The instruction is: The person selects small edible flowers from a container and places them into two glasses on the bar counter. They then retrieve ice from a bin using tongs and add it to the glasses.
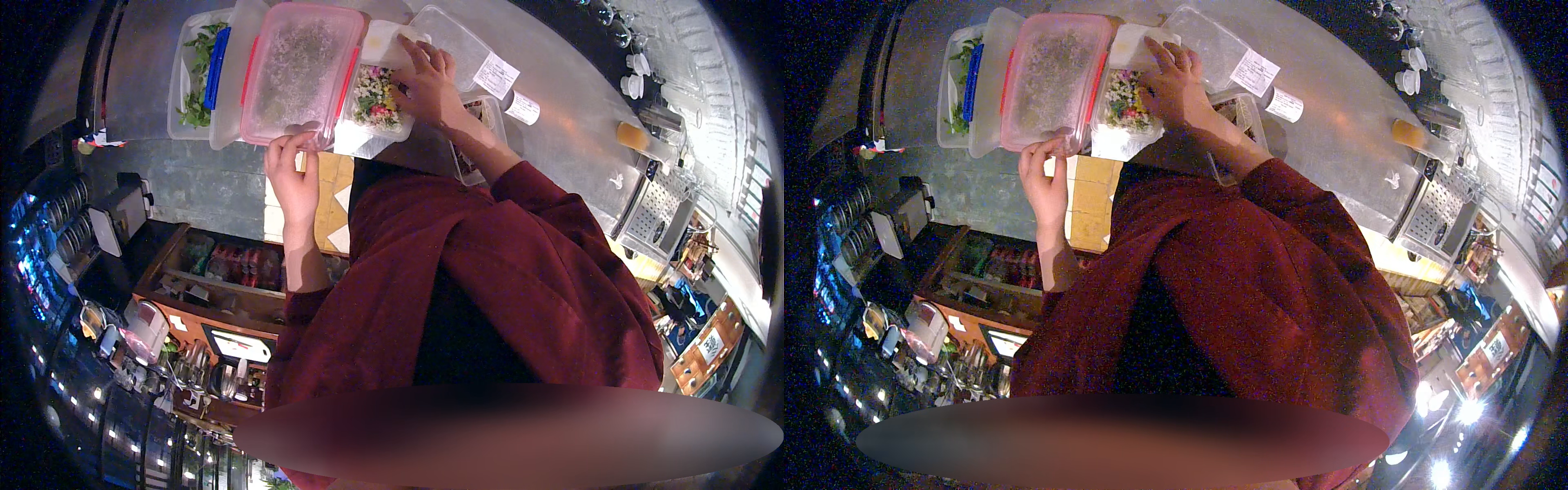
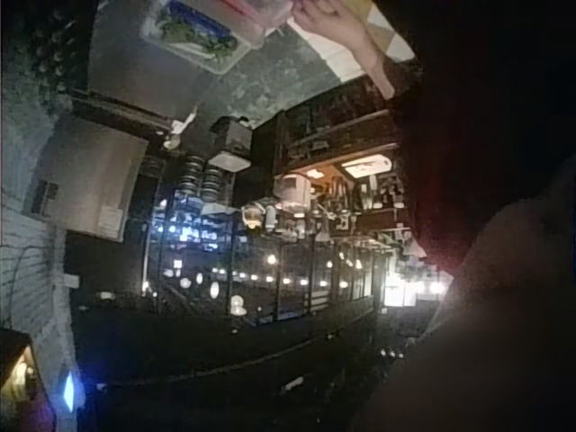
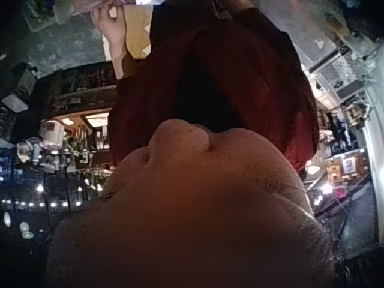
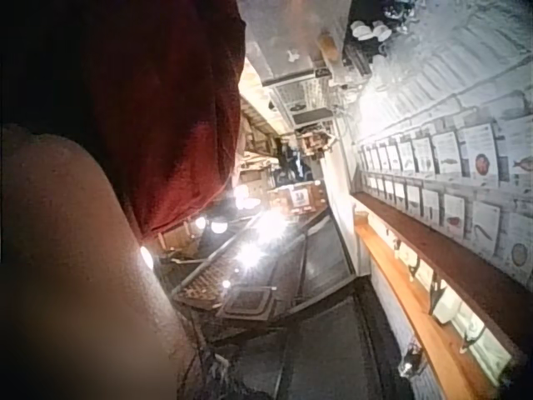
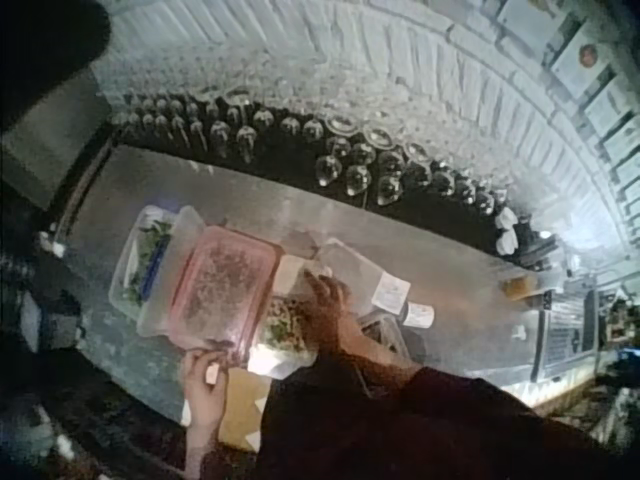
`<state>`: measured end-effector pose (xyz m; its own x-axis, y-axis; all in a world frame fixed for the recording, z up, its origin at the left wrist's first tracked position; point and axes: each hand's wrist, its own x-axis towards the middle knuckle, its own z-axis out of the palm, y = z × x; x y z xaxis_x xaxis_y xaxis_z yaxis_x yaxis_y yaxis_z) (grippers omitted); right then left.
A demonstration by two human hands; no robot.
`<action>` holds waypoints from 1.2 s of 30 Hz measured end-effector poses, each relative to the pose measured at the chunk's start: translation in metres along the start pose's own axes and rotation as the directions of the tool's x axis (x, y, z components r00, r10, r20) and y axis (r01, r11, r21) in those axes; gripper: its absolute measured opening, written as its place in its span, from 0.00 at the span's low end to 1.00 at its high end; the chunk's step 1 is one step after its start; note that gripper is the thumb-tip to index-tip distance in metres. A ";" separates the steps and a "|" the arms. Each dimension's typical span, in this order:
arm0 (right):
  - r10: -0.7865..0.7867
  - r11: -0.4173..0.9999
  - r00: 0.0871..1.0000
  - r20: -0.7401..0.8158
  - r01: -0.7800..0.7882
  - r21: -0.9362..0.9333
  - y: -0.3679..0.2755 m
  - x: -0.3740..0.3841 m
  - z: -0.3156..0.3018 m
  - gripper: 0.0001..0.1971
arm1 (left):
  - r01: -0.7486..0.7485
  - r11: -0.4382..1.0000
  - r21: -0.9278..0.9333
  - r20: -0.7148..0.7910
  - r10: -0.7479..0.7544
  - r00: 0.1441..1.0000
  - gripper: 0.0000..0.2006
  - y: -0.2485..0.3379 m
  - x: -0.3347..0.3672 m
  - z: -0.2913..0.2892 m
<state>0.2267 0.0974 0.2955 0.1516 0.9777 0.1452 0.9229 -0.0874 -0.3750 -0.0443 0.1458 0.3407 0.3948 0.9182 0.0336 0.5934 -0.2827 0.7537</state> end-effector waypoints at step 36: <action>-0.057 0.998 0.998 -0.037 0.057 0.006 0.009 0.002 -0.016 0.07 | 0.027 0.994 0.103 0.024 -0.029 0.999 0.07 -0.003 -0.008 0.010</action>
<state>0.2412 0.0957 0.3071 0.1117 0.9734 0.1999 0.9280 -0.0302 -0.3715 -0.0423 0.1365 0.3319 0.3939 0.9191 -0.0043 0.6729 -0.2852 0.6826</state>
